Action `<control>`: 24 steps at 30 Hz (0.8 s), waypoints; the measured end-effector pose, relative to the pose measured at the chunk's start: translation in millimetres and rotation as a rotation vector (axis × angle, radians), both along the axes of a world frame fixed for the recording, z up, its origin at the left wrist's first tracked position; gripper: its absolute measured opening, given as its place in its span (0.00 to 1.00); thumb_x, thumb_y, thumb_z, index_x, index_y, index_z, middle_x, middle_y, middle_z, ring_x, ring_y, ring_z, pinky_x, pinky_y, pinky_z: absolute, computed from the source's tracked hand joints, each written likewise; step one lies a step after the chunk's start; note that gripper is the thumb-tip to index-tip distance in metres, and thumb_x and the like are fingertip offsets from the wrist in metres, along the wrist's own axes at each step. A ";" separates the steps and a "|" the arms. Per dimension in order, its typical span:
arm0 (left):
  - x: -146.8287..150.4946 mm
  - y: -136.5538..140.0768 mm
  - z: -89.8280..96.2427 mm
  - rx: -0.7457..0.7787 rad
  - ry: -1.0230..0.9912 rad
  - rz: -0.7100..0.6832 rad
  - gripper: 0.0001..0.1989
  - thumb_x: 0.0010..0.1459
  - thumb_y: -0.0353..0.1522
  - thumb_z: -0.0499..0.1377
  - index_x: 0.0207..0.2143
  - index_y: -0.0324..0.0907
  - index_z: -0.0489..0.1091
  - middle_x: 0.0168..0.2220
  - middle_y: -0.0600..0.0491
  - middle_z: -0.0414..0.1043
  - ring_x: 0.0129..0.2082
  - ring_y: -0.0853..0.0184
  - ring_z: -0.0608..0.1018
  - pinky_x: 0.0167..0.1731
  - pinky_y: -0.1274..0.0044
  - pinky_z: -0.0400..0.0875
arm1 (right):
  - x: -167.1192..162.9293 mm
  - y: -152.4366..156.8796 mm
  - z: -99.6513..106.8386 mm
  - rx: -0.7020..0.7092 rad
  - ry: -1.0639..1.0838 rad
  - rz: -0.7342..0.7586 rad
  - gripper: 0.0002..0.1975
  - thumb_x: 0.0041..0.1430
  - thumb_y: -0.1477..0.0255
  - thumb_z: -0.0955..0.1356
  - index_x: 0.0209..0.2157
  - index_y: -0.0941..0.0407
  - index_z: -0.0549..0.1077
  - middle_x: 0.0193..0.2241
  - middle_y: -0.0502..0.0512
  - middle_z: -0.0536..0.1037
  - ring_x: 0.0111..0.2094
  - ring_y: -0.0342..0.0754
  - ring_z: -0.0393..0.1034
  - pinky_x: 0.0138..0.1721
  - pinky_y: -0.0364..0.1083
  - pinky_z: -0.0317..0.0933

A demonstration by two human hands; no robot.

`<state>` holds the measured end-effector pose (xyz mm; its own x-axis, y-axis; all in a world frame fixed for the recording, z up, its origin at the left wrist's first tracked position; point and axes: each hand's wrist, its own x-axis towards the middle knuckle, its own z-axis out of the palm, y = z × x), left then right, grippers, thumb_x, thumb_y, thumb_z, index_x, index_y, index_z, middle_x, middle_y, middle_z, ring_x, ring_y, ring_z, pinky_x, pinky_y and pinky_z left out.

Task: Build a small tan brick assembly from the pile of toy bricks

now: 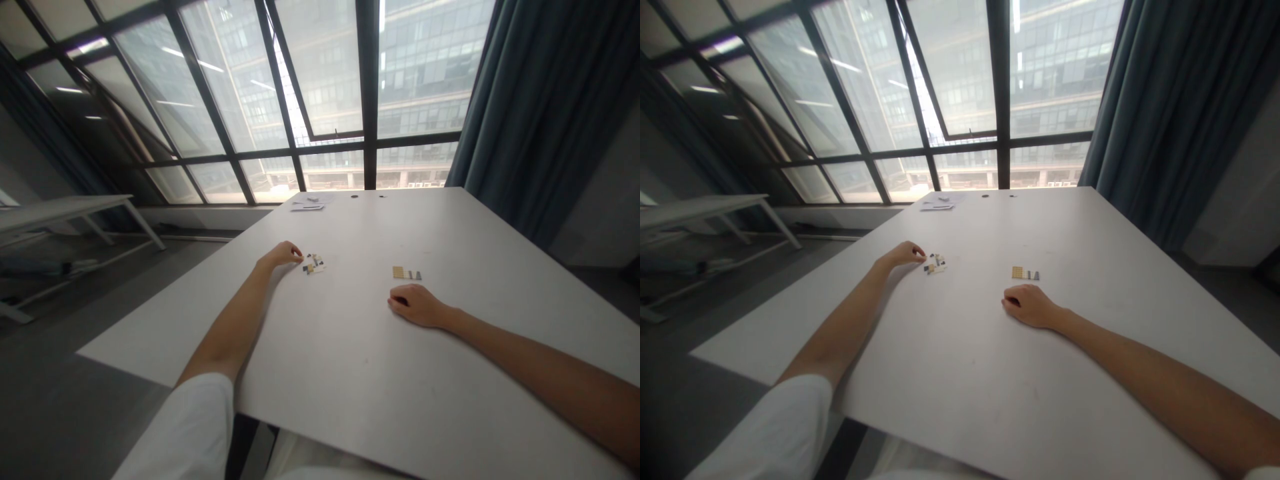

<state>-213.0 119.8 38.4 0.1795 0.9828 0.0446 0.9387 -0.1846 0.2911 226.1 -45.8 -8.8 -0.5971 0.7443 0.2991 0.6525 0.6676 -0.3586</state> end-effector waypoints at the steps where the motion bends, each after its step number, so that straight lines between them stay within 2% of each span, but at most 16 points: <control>1: 0.3 -0.5 0.0 0.005 0.004 -0.002 0.16 0.42 0.39 0.66 0.32 0.39 0.82 0.21 0.54 0.73 0.22 0.70 0.69 0.24 0.79 0.58 | -0.2 -0.4 0.6 -0.001 -0.001 -0.001 0.16 0.62 0.68 0.62 0.21 0.56 0.59 0.19 0.47 0.63 0.24 0.42 0.53 0.29 0.44 0.43; 6: 2.5 -3.4 9.1 0.065 0.030 0.004 0.15 0.45 0.39 0.65 0.32 0.39 0.82 0.23 0.52 0.74 0.23 0.70 0.69 0.25 0.79 0.59 | -0.8 -1.2 1.8 -0.001 -0.002 0.001 0.16 0.62 0.68 0.61 0.21 0.56 0.58 0.19 0.47 0.63 0.24 0.42 0.53 0.29 0.44 0.43; 10: 17.1 -10.3 34.9 0.187 0.040 -0.013 0.17 0.49 0.41 0.63 0.35 0.39 0.82 0.24 0.52 0.73 0.24 0.70 0.69 0.26 0.79 0.58 | -0.7 -0.5 1.5 0.001 -0.004 0.002 0.16 0.62 0.68 0.62 0.21 0.56 0.58 0.19 0.47 0.63 0.24 0.42 0.53 0.29 0.44 0.43; 14: 57.3 -30.2 64.6 0.326 -0.024 -0.161 0.17 0.52 0.43 0.62 0.36 0.40 0.82 0.23 0.54 0.70 0.23 0.72 0.66 0.25 0.78 0.56 | -0.8 -0.8 1.7 0.001 -0.009 -0.001 0.16 0.62 0.68 0.62 0.21 0.56 0.59 0.20 0.47 0.63 0.24 0.42 0.53 0.29 0.44 0.43; 17: 100.2 -53.9 75.4 0.291 -0.118 -0.328 0.17 0.53 0.43 0.62 0.37 0.40 0.81 0.22 0.56 0.66 0.21 0.73 0.62 0.24 0.78 0.55 | -1.3 -0.6 1.8 0.003 -0.011 -0.014 0.16 0.62 0.67 0.62 0.21 0.56 0.60 0.19 0.47 0.64 0.24 0.42 0.53 0.29 0.44 0.43; 20: 146.3 -80.7 68.8 0.232 -0.136 -0.484 0.16 0.55 0.42 0.61 0.38 0.41 0.81 0.20 0.58 0.64 0.21 0.74 0.60 0.24 0.78 0.55 | -1.8 0.3 1.2 0.006 -0.012 -0.014 0.16 0.62 0.68 0.62 0.21 0.56 0.61 0.20 0.48 0.65 0.23 0.41 0.53 0.28 0.44 0.43; 24: 201.7 -113.2 34.6 0.206 -0.129 -0.638 0.14 0.55 0.40 0.61 0.40 0.42 0.80 0.24 0.56 0.70 0.23 0.73 0.66 0.28 0.79 0.59 | -2.2 0.3 -0.1 0.014 -0.001 -0.016 0.16 0.62 0.68 0.62 0.21 0.56 0.64 0.20 0.49 0.68 0.23 0.42 0.55 0.29 0.43 0.45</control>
<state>-11.3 6.7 73.0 0.7018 0.6553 0.2793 0.5879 -0.7542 0.2925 224.0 -45.4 -8.9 -0.5858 0.7494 0.3087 0.6635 0.6621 -0.3484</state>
